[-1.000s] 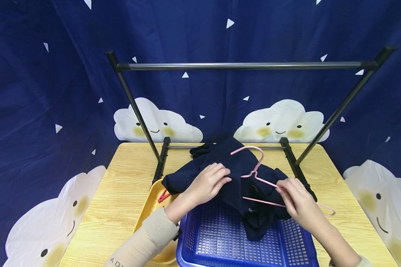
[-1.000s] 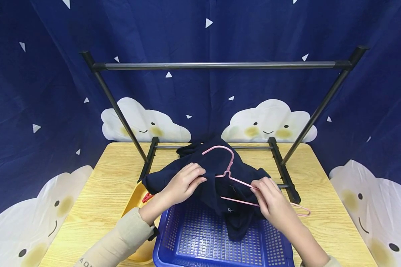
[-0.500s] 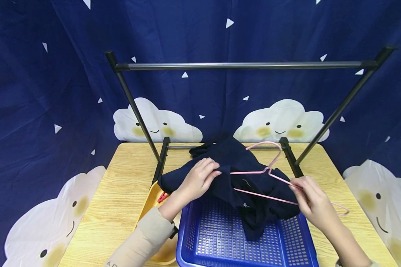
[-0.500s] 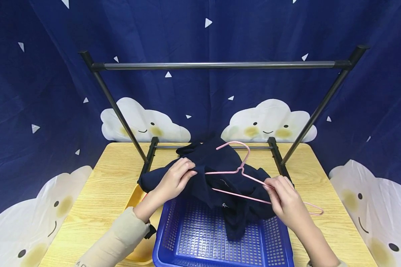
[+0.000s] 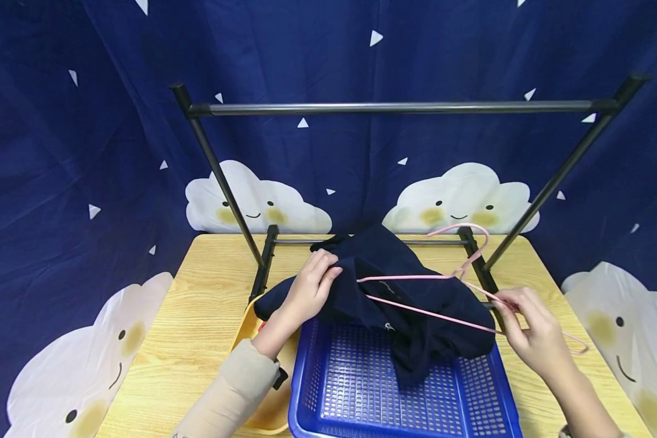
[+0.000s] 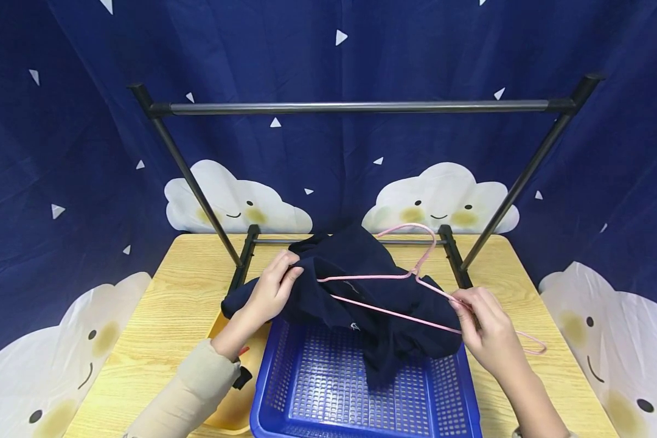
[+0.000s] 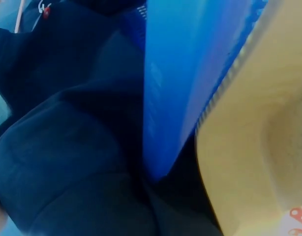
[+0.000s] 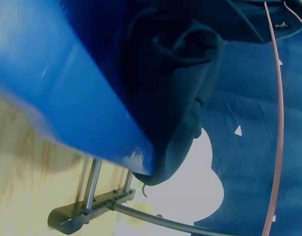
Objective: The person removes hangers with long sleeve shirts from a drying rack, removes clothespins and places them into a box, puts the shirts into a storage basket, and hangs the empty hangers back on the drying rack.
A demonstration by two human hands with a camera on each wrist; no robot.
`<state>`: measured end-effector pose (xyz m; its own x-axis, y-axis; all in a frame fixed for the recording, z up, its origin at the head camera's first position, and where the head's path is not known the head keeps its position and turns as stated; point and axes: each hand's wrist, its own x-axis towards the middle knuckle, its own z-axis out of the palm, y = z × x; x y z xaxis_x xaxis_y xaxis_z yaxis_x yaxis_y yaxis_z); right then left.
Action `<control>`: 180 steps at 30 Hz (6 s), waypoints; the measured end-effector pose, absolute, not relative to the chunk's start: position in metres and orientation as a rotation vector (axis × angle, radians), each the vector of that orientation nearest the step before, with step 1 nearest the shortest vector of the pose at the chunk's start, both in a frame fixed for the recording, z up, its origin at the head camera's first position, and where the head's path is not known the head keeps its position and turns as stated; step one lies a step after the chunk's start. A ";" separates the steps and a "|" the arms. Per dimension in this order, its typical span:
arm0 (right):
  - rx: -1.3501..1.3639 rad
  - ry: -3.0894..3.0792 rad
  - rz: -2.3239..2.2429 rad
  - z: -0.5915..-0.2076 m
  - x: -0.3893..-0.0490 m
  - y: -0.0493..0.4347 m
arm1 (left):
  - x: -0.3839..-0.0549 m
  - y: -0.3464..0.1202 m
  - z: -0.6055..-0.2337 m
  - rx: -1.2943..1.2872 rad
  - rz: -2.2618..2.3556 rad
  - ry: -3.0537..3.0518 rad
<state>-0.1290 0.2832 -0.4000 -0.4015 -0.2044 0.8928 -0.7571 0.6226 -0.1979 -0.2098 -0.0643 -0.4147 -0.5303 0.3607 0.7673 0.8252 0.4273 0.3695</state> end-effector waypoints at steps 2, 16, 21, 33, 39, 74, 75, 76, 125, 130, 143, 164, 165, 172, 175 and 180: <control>0.747 -1.906 0.768 -0.398 -0.129 0.284 | -0.211 -0.066 -0.415 -0.967 -1.027 -2.090; 0.668 -1.763 0.841 -0.383 -0.124 0.282 | -0.216 -0.073 -0.421 -0.744 -1.188 -2.090; 0.606 -1.743 0.874 -0.382 -0.124 0.285 | -0.218 -0.075 -0.425 -0.707 -1.206 -2.090; 0.457 -1.717 0.856 -0.382 -0.126 0.293 | -0.210 -0.068 -0.424 -0.795 -1.164 -2.112; 0.413 -1.730 0.854 -0.382 -0.128 0.292 | -0.193 -0.045 -0.412 -1.090 -0.989 -2.093; 0.367 -1.747 0.861 -0.389 -0.135 0.284 | -0.165 0.054 -0.485 -1.447 0.443 -2.381; 0.370 -1.747 0.864 -0.390 -0.136 0.285 | -0.165 0.054 -0.487 -1.439 0.476 -2.413; 0.373 -1.746 0.866 -0.390 -0.136 0.285 | -0.165 0.055 -0.489 -1.430 0.517 -2.452; 0.411 -1.746 0.862 -0.396 -0.147 0.290 | -0.209 -0.021 -0.411 -0.990 -0.031 -2.592; 0.410 -1.747 0.851 -0.393 -0.147 0.288 | -0.237 -0.060 -0.407 -0.829 -0.137 -2.428; 0.452 -1.774 0.806 -0.382 -0.154 0.289 | -0.297 -0.163 -0.423 -0.149 -0.254 -2.027; 0.459 -1.802 0.768 -0.371 -0.179 0.289 | -0.323 -0.199 -0.427 0.361 -0.411 -2.554; 0.451 -1.807 0.764 -0.370 -0.181 0.289 | -0.324 -0.199 -0.428 0.376 -0.430 -2.559; 0.340 -1.848 0.726 -0.358 -0.194 0.297 | -0.326 -0.194 -0.431 0.406 -0.510 -2.559; 0.286 -1.874 0.707 -0.348 -0.199 0.299 | -0.327 -0.193 -0.431 0.420 -0.523 -2.577; 0.206 -1.914 0.659 -0.334 -0.207 0.302 | -0.327 -0.193 -0.433 0.428 -0.538 -2.585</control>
<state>-0.2069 0.3018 -0.3335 -0.4325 0.1519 0.8888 -0.4275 0.8333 -0.3505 -0.3269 -0.1934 -0.4326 -0.8448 -0.3831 0.3737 -0.2021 0.8750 0.4400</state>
